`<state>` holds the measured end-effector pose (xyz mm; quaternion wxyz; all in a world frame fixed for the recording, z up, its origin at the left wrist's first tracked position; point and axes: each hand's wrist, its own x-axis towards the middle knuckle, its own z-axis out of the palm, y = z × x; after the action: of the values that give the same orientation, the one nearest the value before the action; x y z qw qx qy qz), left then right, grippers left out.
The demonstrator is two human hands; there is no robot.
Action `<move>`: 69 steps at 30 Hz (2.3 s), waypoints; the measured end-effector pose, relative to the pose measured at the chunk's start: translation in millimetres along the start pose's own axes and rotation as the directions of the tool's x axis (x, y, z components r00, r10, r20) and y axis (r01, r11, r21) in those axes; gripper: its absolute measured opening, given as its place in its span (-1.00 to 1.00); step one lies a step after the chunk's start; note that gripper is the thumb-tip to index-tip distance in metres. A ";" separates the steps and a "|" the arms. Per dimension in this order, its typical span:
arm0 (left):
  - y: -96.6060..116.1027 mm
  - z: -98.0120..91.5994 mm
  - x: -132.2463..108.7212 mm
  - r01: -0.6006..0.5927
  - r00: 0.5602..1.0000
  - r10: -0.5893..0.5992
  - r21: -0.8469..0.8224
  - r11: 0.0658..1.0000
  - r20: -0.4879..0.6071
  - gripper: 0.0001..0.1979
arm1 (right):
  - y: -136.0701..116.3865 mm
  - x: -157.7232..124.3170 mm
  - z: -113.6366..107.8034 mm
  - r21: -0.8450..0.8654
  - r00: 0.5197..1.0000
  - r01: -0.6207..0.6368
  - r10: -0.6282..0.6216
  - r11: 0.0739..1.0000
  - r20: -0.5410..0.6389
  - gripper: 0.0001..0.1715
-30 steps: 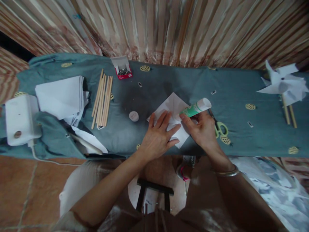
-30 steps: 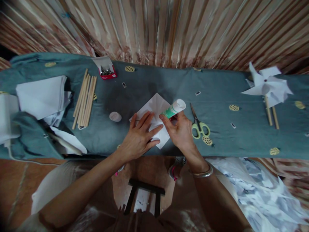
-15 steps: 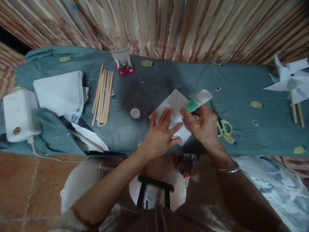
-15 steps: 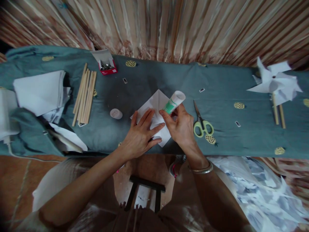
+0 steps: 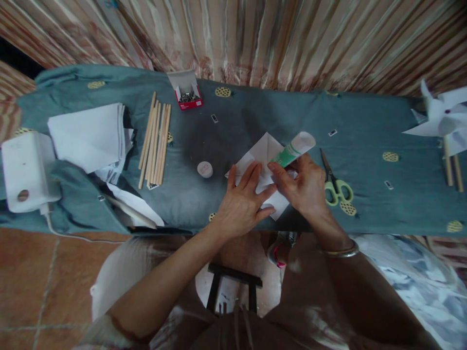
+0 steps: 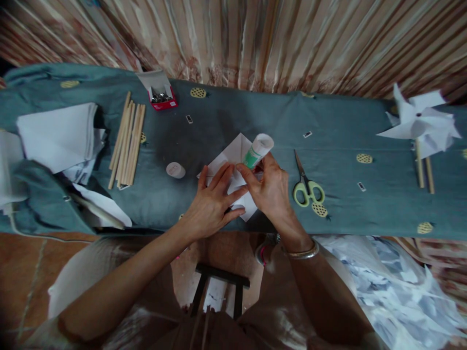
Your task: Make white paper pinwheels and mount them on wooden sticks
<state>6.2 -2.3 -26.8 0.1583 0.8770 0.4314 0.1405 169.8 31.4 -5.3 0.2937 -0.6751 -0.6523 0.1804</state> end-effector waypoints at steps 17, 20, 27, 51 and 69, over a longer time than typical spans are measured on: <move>-1.8 2.4 -0.3 -0.025 1.000 0.025 0.007 1.000 -0.008 -0.49 | -1.2 -5.6 -1.1 0.010 0.994 0.075 -0.076 0.997 0.082 -0.63; -2.6 3.1 -0.6 -0.030 0.999 0.030 0.003 1.000 -0.016 -0.48 | -0.1 -7.1 -1.3 0.000 0.989 0.127 -0.126 0.992 0.070 -0.59; -4.2 3.9 -1.2 -0.041 0.999 0.041 0.017 0.999 -0.021 -0.49 | 2.1 -10.5 -3.5 -0.024 0.985 0.155 -0.153 0.988 0.077 -0.56; -4.5 2.4 -1.5 -0.036 0.999 0.036 -0.002 0.999 -0.012 -0.48 | 12.3 -11.5 -12.9 -0.075 0.998 0.048 -0.045 0.996 0.041 -0.58; -3.2 1.1 -1.1 -0.028 1.000 0.028 0.007 1.000 0.005 -0.48 | 10.9 -6.4 -8.6 -0.014 0.999 0.047 -0.047 0.999 -0.001 -0.62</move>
<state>3.7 -1.5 -29.3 0.1543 0.8837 0.4194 0.1390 183.1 24.0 -6.6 0.2935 -0.6616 -0.6691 0.1687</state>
